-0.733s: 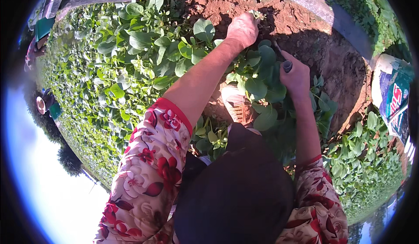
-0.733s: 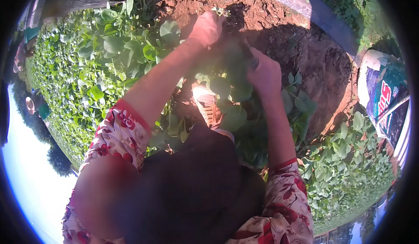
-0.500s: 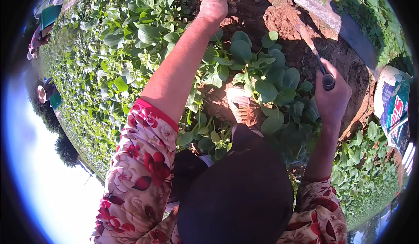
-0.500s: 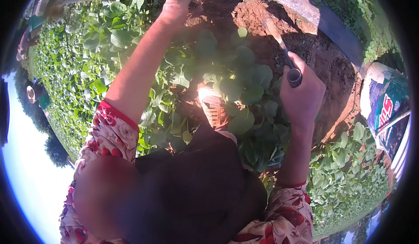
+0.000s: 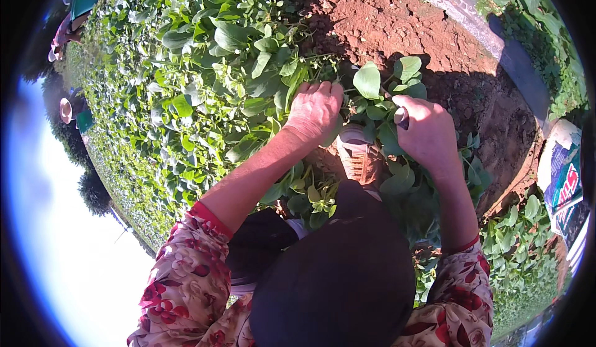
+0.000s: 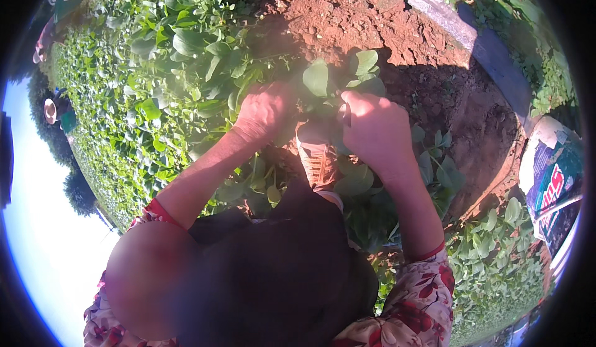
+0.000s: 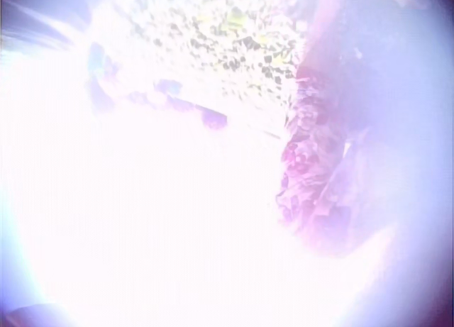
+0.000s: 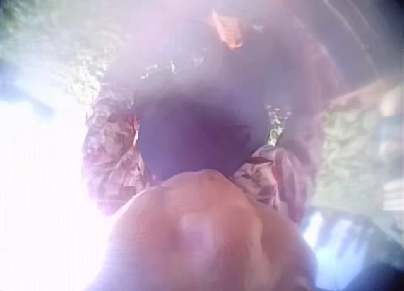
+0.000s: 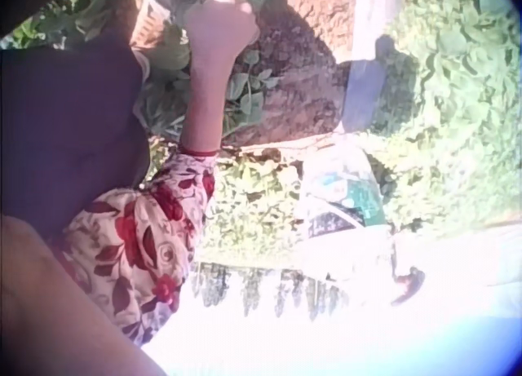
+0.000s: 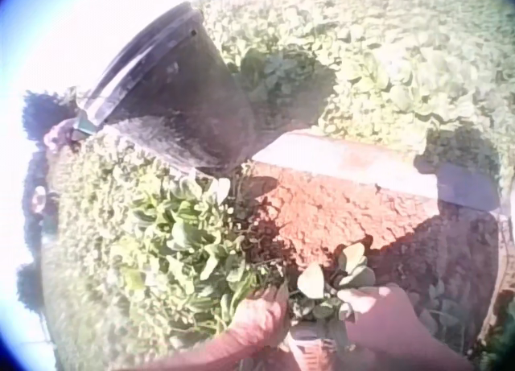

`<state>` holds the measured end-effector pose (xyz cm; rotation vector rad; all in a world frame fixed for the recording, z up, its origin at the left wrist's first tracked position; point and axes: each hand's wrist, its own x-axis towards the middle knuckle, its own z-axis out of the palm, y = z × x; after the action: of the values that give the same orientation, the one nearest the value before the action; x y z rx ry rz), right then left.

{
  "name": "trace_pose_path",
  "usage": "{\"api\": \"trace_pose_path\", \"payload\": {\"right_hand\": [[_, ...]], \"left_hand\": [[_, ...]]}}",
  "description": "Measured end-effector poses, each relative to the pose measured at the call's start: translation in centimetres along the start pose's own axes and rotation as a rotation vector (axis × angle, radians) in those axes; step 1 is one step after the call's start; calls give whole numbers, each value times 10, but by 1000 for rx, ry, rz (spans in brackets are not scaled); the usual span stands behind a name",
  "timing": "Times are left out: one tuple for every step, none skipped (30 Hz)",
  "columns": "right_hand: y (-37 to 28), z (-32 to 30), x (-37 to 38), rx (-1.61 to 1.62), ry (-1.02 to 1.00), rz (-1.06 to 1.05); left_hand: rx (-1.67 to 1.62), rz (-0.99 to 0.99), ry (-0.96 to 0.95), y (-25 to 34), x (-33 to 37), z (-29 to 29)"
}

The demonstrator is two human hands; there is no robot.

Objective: The person harvests leafy green plants from an outdoor field, using a small tool to cut the plants at the root before placing them into a black bucket.

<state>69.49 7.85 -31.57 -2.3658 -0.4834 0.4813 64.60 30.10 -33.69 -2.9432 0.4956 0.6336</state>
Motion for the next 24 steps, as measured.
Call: {"api": "trace_pose_path", "payload": {"right_hand": [[0,-1,-2,6,-51,39],[1,-1,-2,13,-101,79],[3,0,-4,14,-104,86],[6,0,-4,18,-103,85],[9,1,-3,21,-103,84],[13,3,-2,41,-88,88],[18,5,0,63,-74,87],[20,6,1,83,-61,87],[19,5,2,87,-70,109],[16,4,4,95,-80,126],[14,3,5,104,-91,143],[13,5,4,131,-79,154],[14,8,3,159,-69,164],[14,11,3,187,-58,174],[15,16,4,220,-25,160],[16,23,7,253,8,145],[19,32,11,286,41,130],[20,43,19,285,63,105],[20,54,28,273,91,88],[21,67,35,121,64,26],[12,74,39,188,196,-124],[2,73,41,92,107,-98],[-3,66,43,-5,19,-69],[-5,58,45,22,-16,-103]], "left_hand": [[0,21,53,0,-2,3],[-87,-36,5,-1,1,7],[-183,-86,-47,1,12,5],[-272,-140,-94,1,24,-3],[-328,-186,-44,0,36,-12],[-321,-209,-22,-2,50,-16],[-313,-238,0,-7,62,-20],[-305,-318,-49,-12,72,-25],[-300,-394,-101,-17,82,-26],[-284,-432,-191,-26,89,-27],[-320,-515,-336,-32,96,-29],[-311,-516,-381,-33,96,-33],[-303,-518,-427,-33,94,-34],[-299,-501,-453,-34,93,-30],[-295,-485,-478,-35,90,-24],[-290,-470,-504,-35,88,-19],[-288,-487,-470,-37,86,-14],[-284,-504,-435,-37,85,-11],[-285,-507,-398,-36,86,-8],[-304,-510,-402,-37,90,1],[-317,-527,-407,-45,91,13],[-333,-536,-416,-46,92,11],[-411,-576,-393,-47,92,8],[-369,-497,-405,-55,91,26]]}}
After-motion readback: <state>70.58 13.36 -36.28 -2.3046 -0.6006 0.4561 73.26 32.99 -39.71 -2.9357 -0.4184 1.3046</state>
